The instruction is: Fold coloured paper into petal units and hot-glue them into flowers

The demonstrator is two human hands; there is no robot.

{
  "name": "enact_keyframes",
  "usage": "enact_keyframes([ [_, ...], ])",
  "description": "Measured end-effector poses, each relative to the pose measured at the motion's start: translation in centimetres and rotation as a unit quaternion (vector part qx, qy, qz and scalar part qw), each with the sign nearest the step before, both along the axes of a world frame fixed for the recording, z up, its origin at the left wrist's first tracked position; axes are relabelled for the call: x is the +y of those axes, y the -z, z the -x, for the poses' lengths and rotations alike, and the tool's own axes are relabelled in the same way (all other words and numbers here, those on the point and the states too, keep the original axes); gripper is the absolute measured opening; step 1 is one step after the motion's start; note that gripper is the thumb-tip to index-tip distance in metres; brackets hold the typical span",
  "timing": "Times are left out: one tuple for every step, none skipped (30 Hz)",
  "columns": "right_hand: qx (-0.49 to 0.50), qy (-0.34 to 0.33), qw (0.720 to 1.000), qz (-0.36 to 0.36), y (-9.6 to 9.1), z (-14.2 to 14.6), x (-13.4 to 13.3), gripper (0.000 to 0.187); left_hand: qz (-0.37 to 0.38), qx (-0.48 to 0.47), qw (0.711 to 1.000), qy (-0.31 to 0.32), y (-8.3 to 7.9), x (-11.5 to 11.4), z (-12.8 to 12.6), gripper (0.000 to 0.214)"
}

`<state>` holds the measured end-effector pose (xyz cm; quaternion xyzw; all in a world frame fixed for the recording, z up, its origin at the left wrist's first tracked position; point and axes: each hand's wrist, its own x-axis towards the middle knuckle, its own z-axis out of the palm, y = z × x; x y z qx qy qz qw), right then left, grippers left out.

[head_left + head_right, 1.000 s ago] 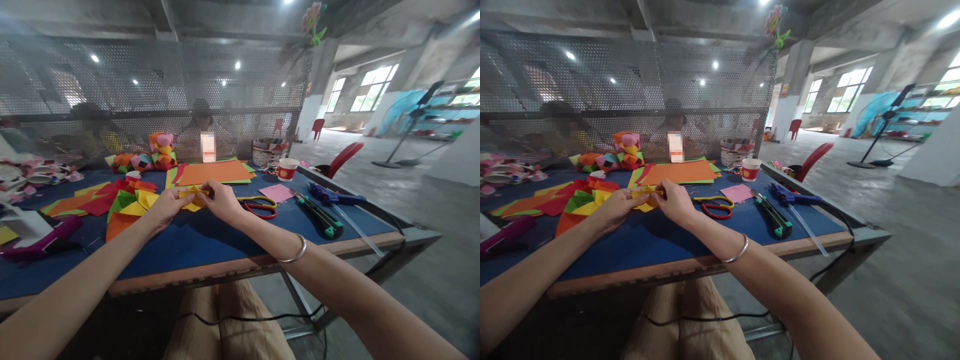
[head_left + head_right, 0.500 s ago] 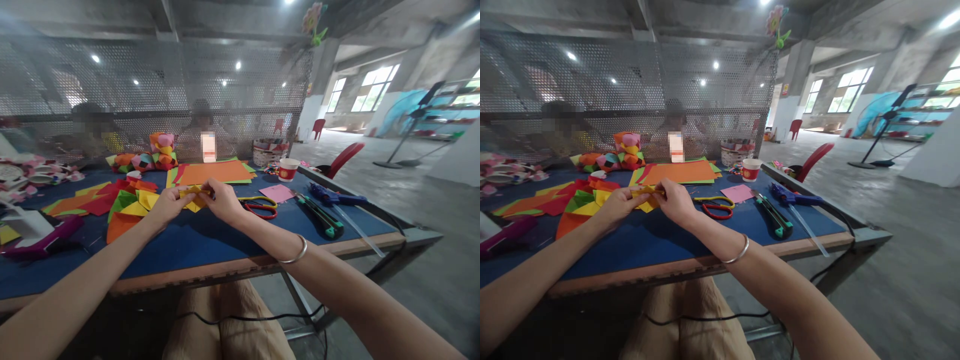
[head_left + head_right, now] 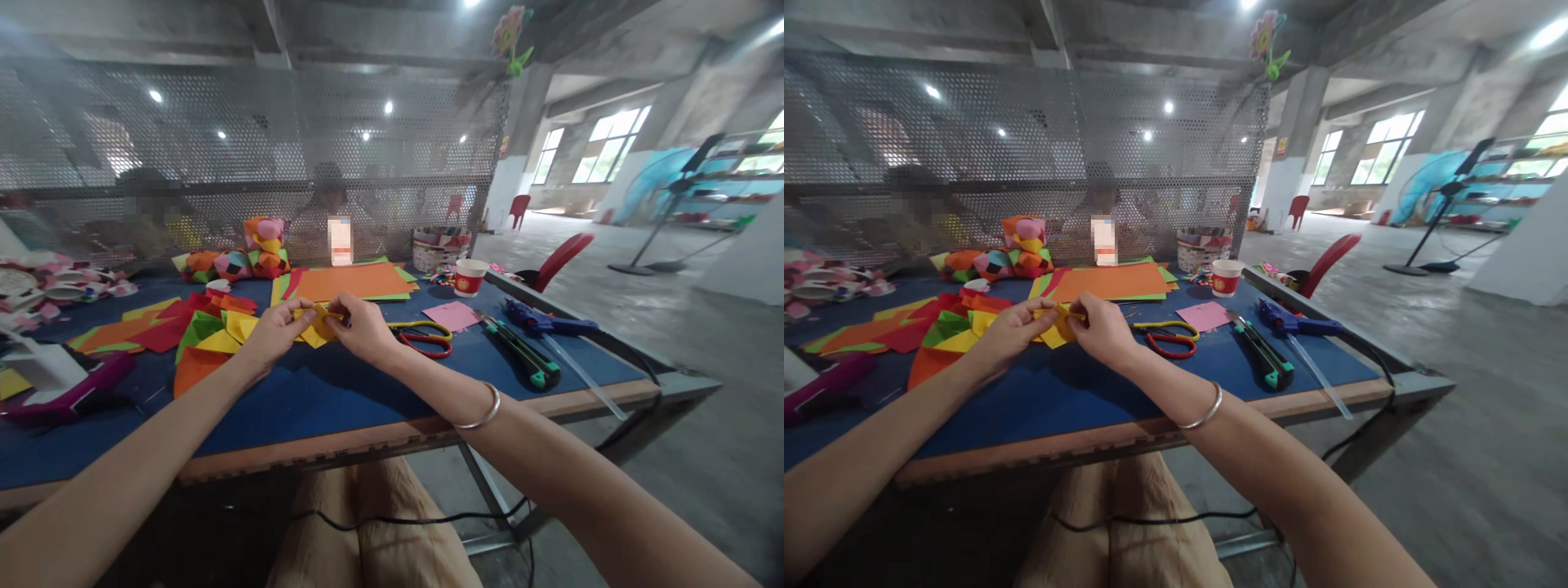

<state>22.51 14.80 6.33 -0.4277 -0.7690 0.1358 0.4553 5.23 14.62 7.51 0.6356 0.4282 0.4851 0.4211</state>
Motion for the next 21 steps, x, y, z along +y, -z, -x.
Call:
enact_keyframes([
  [0.002, -0.003, 1.000, -0.004, 0.00, 0.00, -0.01, 0.007, 0.002, -0.001, 1.000, -0.001, -0.04, -0.02, 0.00, 0.052],
  [0.005, -0.008, 1.000, -0.009, 0.01, 0.00, -0.01, 0.006, 0.004, 0.002, 1.000, -0.001, -0.10, -0.04, -0.01, 0.051],
  [0.011, -0.013, 1.000, -0.016, 0.03, 0.01, 0.01, 0.006, 0.005, 0.005, 1.000, -0.003, -0.16, -0.06, -0.01, 0.051],
  [0.019, -0.020, 0.999, -0.023, 0.05, 0.01, 0.04, 0.007, 0.006, 0.009, 1.000, -0.005, -0.22, -0.07, -0.02, 0.051],
  [0.028, -0.027, 0.999, -0.029, 0.08, 0.03, 0.08, 0.007, 0.006, 0.013, 1.000, -0.007, -0.27, -0.09, -0.04, 0.051],
  [0.036, -0.036, 0.998, -0.032, 0.13, 0.05, 0.14, 0.008, 0.006, 0.017, 1.000, -0.009, -0.33, -0.11, -0.06, 0.050],
  [0.043, -0.043, 0.998, -0.034, 0.19, 0.07, 0.20, 0.008, 0.007, 0.020, 1.000, -0.010, -0.39, -0.15, -0.10, 0.050],
  [0.049, -0.050, 0.997, -0.035, 0.26, 0.10, 0.28, 0.008, 0.008, 0.020, 1.000, -0.012, -0.45, -0.21, -0.14, 0.051],
  [0.054, -0.055, 0.996, -0.036, 0.33, 0.13, 0.36, 0.008, 0.011, 0.018, 1.000, -0.013, -0.52, -0.29, -0.20, 0.051],
  [0.060, -0.060, 0.996, -0.037, 0.40, 0.16, 0.44, 0.007, 0.016, 0.016, 1.000, -0.013, -0.60, -0.38, -0.26, 0.052],
  [0.066, -0.063, 0.995, -0.038, 0.46, 0.18, 0.52, 0.008, 0.022, 0.013, 1.000, -0.012, -0.68, -0.48, -0.33, 0.053],
  [0.071, -0.066, 0.994, -0.040, 0.51, 0.21, 0.60, 0.008, 0.029, 0.012, 0.999, -0.010, -0.76, -0.58, -0.39, 0.053],
  [0.077, -0.068, 0.994, -0.042, 0.54, 0.22, 0.66, 0.008, 0.035, 0.010, 0.999, -0.009, -0.83, -0.67, -0.45, 0.052],
  [0.082, -0.068, 0.993, -0.045, 0.55, 0.24, 0.70, 0.008, 0.040, 0.008, 0.999, -0.006, -0.88, -0.73, -0.49, 0.051],
  [0.085, -0.068, 0.993, -0.048, 0.53, 0.24, 0.72, 0.008, 0.046, 0.006, 0.999, -0.004, -0.92, -0.77, -0.52, 0.049],
  [0.088, -0.067, 0.993, -0.052, 0.49, 0.25, 0.72, 0.009, 0.050, 0.002, 0.999, -0.001, -0.93, -0.78, -0.53, 0.046],
  [0.089, -0.067, 0.992, -0.054, 0.44, 0.24, 0.70, 0.009, 0.055, -0.005, 0.998, 0.002, -0.93, -0.78, -0.52, 0.044],
  [0.089, -0.068, 0.992, -0.055, 0.38, 0.23, 0.66, 0.010, 0.061, -0.013, 0.998, 0.004, -0.91, -0.76, -0.50, 0.043],
  [0.088, -0.069, 0.992, -0.056, 0.31, 0.20, 0.62, 0.011, 0.069, -0.021, 0.997, 0.007, -0.89, -0.73, -0.47, 0.042],
  [0.086, -0.071, 0.992, -0.057, 0.25, 0.17, 0.58, 0.012, 0.077, -0.027, 0.997, 0.009, -0.86, -0.70, -0.43, 0.042],
  [0.082, -0.074, 0.992, -0.059, 0.21, 0.12, 0.54, 0.013, 0.084, -0.033, 0.996, 0.011, -0.83, -0.68, -0.39, 0.042],
])
